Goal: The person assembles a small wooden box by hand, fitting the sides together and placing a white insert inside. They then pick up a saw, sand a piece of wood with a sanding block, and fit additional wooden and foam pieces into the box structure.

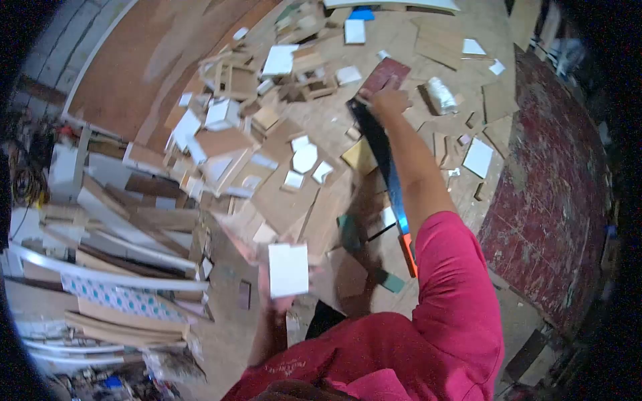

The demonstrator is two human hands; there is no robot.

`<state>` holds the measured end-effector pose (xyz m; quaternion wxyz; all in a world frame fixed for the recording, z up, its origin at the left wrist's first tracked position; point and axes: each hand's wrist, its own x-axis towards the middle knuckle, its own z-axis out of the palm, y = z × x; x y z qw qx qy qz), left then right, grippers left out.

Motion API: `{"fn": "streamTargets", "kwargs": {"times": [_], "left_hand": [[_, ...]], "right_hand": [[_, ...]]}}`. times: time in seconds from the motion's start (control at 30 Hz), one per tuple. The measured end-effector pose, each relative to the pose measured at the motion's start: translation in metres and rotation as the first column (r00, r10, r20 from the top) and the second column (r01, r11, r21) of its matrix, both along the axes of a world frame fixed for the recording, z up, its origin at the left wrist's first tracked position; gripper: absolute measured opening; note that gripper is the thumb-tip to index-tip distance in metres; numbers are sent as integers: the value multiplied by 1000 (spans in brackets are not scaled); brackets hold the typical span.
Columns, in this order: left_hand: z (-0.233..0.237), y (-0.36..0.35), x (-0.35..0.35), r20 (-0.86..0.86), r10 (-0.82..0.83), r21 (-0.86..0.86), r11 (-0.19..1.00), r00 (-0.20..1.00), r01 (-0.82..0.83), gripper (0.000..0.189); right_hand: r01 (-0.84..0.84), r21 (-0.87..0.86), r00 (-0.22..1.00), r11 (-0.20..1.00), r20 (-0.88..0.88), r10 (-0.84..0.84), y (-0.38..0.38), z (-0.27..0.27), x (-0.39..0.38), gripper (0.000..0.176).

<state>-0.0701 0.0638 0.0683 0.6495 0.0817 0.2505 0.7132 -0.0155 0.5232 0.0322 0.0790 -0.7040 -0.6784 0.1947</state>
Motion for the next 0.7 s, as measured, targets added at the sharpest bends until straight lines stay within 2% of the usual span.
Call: {"fn": "streamTargets", "kwargs": {"times": [0.03,0.1,0.23,0.3,0.37,0.43,0.47,0.5,0.53,0.57,0.63,0.7], "left_hand": [[1,-6,6,-69,22,-34,999,997,-24,84],[1,-18,12,-142,-29,-14,1000,989,27,96],[6,-6,20,-77,-44,33,998,996,47,107],[9,-4,25,-24,-39,48,998,999,40,115],[10,0,25,1,-34,60,998,999,34,118],[11,8,21,9,-63,139,988,998,61,119],[13,12,20,7,-64,143,988,998,63,119],[16,14,21,-36,-46,120,992,998,50,120],[19,15,21,-80,-29,97,995,996,36,120],[20,14,21,-82,-34,100,994,996,42,120],[14,20,16,6,-83,256,963,997,79,117],[7,22,12,15,-129,236,964,991,122,116]], "right_hand": [[-2,-9,1000,1000,11,2,7,-2,-2,107],[40,-46,998,998,43,-38,11,6,-5,108],[117,20,992,993,41,-118,16,5,-11,108],[69,-41,985,997,-157,-75,20,5,-7,111],[78,-1,975,997,-207,-76,28,0,-1,117],[179,-3,867,984,-473,-159,58,-29,7,103],[180,1,866,984,-475,-158,79,-46,14,103],[107,-60,837,992,-533,-122,101,-62,24,91],[29,-114,802,993,-591,-91,102,-57,30,80],[34,-111,800,993,-593,-94,99,-53,42,80],[-278,-175,601,944,-799,29,53,-2,84,56],[-305,11,570,952,-799,192,-6,9,123,40]]}}
